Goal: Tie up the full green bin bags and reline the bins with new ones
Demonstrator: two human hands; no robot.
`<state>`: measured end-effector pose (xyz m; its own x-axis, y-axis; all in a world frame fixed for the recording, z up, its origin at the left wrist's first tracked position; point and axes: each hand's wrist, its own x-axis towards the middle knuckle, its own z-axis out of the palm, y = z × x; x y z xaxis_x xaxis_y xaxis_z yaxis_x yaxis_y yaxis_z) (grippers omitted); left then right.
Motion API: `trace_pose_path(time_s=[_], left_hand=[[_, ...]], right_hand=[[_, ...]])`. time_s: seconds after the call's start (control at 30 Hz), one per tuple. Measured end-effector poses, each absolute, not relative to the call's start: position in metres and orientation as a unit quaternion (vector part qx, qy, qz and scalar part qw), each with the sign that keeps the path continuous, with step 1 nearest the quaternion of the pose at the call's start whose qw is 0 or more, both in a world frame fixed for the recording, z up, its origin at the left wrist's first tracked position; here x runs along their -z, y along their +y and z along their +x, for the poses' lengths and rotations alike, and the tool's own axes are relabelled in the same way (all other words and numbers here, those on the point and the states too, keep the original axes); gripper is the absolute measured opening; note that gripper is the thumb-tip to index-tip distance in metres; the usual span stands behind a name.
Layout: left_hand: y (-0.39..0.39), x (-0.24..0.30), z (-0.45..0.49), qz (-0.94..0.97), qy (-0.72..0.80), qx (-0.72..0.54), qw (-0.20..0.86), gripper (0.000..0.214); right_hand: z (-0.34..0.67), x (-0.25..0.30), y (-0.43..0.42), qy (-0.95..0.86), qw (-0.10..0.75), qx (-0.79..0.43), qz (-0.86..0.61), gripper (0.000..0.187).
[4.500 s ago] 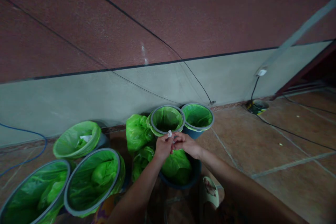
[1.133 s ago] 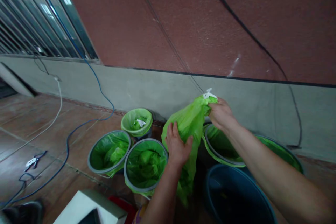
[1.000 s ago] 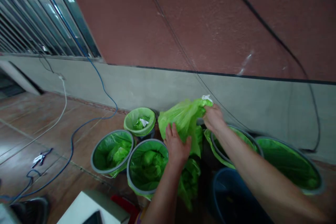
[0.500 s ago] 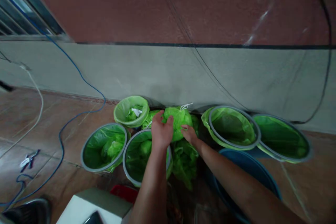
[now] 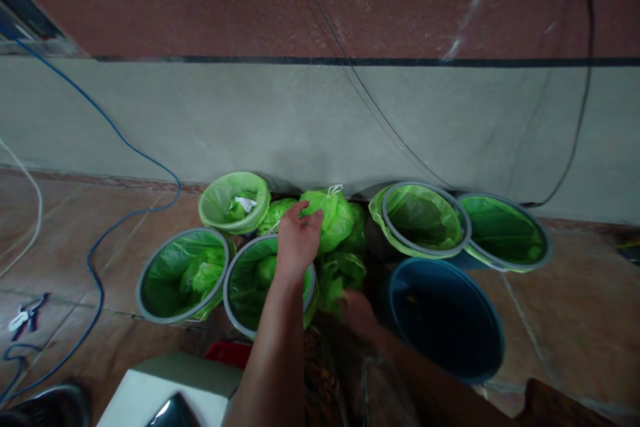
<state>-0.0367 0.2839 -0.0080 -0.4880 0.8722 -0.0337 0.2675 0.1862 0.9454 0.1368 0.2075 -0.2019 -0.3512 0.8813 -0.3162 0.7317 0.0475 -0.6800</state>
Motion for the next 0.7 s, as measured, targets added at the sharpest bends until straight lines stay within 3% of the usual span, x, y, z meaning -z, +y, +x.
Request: trace_pose_path(time_s=[0.07,0.13,0.17,0.33,0.43,0.5,0.6,0.7], left_hand=[[0.284,0.010,-0.038,0.415,0.711,-0.479,0.305,0.044],[0.283,0.012,-0.039,0.426,0.717,-0.457,0.308,0.046],[0.283,0.012,-0.039,0.433,0.715,-0.450,0.315,0.048],[0.272,-0.002,-0.022,0.558,0.549,-0.432,0.448,0.073],[0.261,-0.014,0.008,0.624,0.398,-0.371,0.562,0.081],[0.258,-0.013,0.033,0.637,0.342,-0.370,0.583,0.066],[0.258,-0.002,0.066,0.585,0.372,-0.434,0.575,0.038],[0.262,0.009,0.082,0.455,0.448,-0.445,0.628,0.033]], right_hand=[[0.142,0.169,0.234,-0.703,0.151,-0.413,-0.559,0.032],[0.153,0.133,0.259,-0.611,0.253,-0.542,-0.519,0.040],[0.159,0.115,0.269,-0.558,0.266,-0.596,-0.513,0.043],[0.191,0.013,0.289,-0.431,0.327,-0.728,-0.420,0.034],[0.203,-0.041,0.294,-0.430,0.379,-0.730,-0.371,0.030],[0.213,-0.065,0.299,-0.443,0.398,-0.722,-0.354,0.031],[0.239,-0.079,0.298,-0.498,0.419,-0.666,-0.365,0.035],[0.274,-0.073,0.278,-0.588,0.416,-0.562,-0.407,0.039]])
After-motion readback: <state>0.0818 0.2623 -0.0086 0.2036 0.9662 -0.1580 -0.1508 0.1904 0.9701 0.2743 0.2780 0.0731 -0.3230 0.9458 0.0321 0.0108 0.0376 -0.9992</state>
